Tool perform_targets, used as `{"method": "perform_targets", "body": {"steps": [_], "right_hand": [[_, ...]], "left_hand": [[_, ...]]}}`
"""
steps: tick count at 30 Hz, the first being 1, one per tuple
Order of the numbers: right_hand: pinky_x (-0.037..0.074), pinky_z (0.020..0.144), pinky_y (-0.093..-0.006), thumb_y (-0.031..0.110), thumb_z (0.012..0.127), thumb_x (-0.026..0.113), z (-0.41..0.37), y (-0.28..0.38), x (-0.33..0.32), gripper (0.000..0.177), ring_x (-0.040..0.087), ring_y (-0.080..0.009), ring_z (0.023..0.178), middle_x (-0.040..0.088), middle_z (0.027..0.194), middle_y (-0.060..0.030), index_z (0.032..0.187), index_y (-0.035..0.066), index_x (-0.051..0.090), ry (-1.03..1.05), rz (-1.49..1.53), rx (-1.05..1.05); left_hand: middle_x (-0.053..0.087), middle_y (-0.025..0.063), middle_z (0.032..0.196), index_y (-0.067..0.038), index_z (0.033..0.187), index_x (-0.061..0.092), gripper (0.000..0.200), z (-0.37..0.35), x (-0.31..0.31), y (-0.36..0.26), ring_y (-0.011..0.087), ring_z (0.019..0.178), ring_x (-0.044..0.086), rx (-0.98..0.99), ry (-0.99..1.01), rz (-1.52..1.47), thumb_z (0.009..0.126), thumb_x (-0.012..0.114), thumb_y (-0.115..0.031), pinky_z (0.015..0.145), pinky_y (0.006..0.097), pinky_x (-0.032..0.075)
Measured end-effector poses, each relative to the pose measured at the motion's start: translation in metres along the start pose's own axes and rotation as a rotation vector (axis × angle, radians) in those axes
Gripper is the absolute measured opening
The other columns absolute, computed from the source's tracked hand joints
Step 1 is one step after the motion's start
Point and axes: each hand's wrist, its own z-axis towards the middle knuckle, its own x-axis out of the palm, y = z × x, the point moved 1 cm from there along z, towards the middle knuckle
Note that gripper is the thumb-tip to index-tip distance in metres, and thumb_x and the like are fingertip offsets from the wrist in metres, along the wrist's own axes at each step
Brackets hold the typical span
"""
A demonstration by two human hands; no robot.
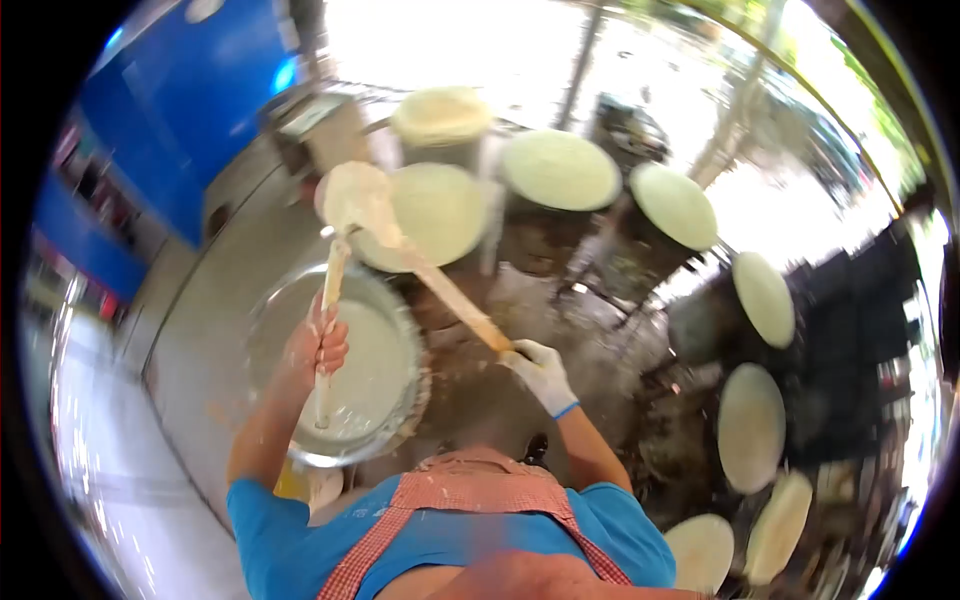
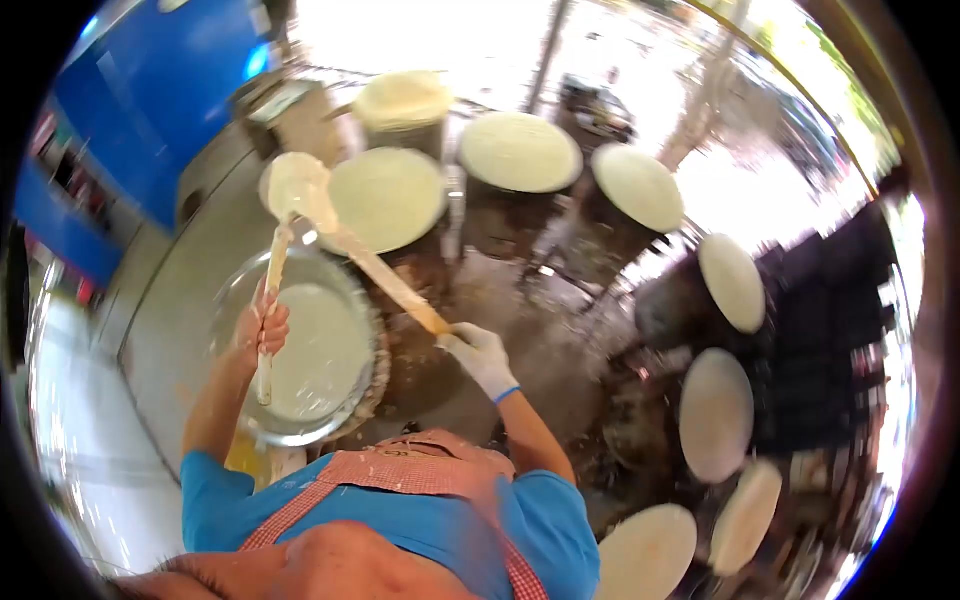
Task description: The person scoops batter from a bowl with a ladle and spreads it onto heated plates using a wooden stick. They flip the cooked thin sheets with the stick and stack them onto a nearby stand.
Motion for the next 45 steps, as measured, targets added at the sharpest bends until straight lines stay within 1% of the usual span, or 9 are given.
{"method": "perform_targets", "body": {"steps": [10, 13, 18, 28, 33, 35, 40, 43, 45], "right_hand": [[0.046, 0.062, -0.0364, 0.036, 0.081, 0.063, -0.233, -0.186, -0.167, 0.031, 0.06, -0.026, 0.071, 0.063, 0.078, -0.0157, 0.098, 0.01, 0.066, -0.516, -0.476, 0.3], [0.048, 0.071, -0.0368, 0.045, 0.083, 0.058, -0.341, -0.19, -0.18, 0.038, 0.064, -0.0284, 0.083, 0.065, 0.087, -0.0139, 0.1, 0.012, 0.066, -0.878, -0.34, 0.635], [0.049, 0.074, -0.0394, 0.039, 0.085, 0.057, -0.419, -0.155, -0.204, 0.038, 0.064, -0.0332, 0.086, 0.065, 0.088, -0.0216, 0.102, 0.006, 0.065, -1.476, -0.394, 1.105], [0.048, 0.072, -0.0408, 0.033, 0.084, 0.059, -0.346, -0.193, -0.315, 0.037, 0.063, -0.0353, 0.082, 0.065, 0.089, -0.0196, 0.116, 0.014, 0.062, -1.521, -0.467, 1.296], [0.048, 0.077, -0.0312, 0.022, 0.079, 0.067, -0.348, -0.195, -0.315, 0.033, 0.063, -0.0176, 0.082, 0.069, 0.09, -0.0141, 0.104, 0.0, 0.066, -2.124, 0.257, 0.574], [0.048, 0.076, -0.0326, 0.02, 0.075, 0.072, -0.311, -0.216, -0.34, 0.04, 0.062, -0.0173, 0.081, 0.069, 0.086, -0.0119, 0.105, -0.006, 0.064, -2.324, 0.115, 0.334], [0.05, 0.072, -0.0435, 0.036, 0.086, 0.055, -0.321, -0.22, -0.363, 0.031, 0.065, -0.0336, 0.082, 0.067, 0.088, -0.0175, 0.102, 0.012, 0.067, -1.762, -0.248, 1.275], [0.047, 0.068, -0.0362, 0.022, 0.081, 0.062, -0.297, -0.258, -0.385, 0.035, 0.065, -0.0212, 0.075, 0.07, 0.086, -0.011, 0.11, 0.003, 0.065, -2.169, 0.556, 0.364], [0.046, 0.078, -0.0334, 0.031, 0.079, 0.061, -0.277, -0.265, -0.42, 0.038, 0.063, -0.0301, 0.086, 0.066, 0.09, -0.0188, 0.107, 0.007, 0.065, -2.034, 0.134, 0.618]], "left_hand": [[0.038, 0.0026, 0.059, 0.003, 0.097, 0.046, 0.026, 0.225, 0.204, 0.24, 0.0112, 0.047, 0.037, -1.12, 0.409, -0.629, 0.098, 0.036, -0.02, 0.044, 0.0251, 0.038], [0.037, 0.0023, 0.061, 0.007, 0.124, 0.041, 0.039, 0.252, 0.312, 0.342, 0.0104, 0.047, 0.036, -1.401, 0.667, -0.509, 0.099, 0.035, -0.023, 0.04, 0.0235, 0.035], [0.03, -0.0022, 0.05, -0.007, 0.091, 0.043, 0.027, 0.257, 0.503, 0.465, 0.0084, 0.034, 0.027, -1.693, 0.67, 0.239, 0.094, 0.049, -0.033, 0.031, 0.0224, 0.027], [0.054, 0.0113, 0.073, -0.019, 0.13, 0.038, 0.048, 0.263, 0.658, 0.716, 0.0241, 0.055, 0.055, -0.118, 1.389, 1.273, 0.084, 0.048, -0.011, 0.047, 0.0387, 0.046], [0.062, 0.0194, 0.1, -0.025, 0.143, 0.026, 0.069, 0.296, 0.673, 0.685, 0.0397, 0.091, 0.061, 0.811, 1.501, 1.542, 0.081, 0.05, -0.008, 0.079, 0.0473, 0.048], [0.062, 0.0186, 0.102, -0.026, 0.144, 0.023, 0.07, 0.3, 0.681, 0.696, 0.0406, 0.09, 0.06, 0.794, 1.514, 1.558, 0.081, 0.051, -0.009, 0.078, 0.0478, 0.048], [0.057, 0.0169, 0.119, -0.025, 0.144, 0.027, 0.07, 0.292, 0.732, 0.646, 0.0362, 0.095, 0.06, 0.605, 1.46, 1.299, 0.08, 0.049, -0.008, 0.081, 0.0418, 0.047], [0.051, 0.0162, 0.129, -0.021, 0.142, 0.032, 0.067, 0.303, 0.736, 0.605, 0.0309, 0.104, 0.059, 0.568, 1.523, 0.909, 0.078, 0.047, -0.007, 0.086, 0.0356, 0.045], [0.048, 0.0158, 0.133, -0.016, 0.141, 0.034, 0.069, 0.344, 0.704, 0.596, 0.0271, 0.11, 0.057, 0.261, 1.592, 1.117, 0.075, 0.048, -0.003, 0.088, 0.0311, 0.043]]}}
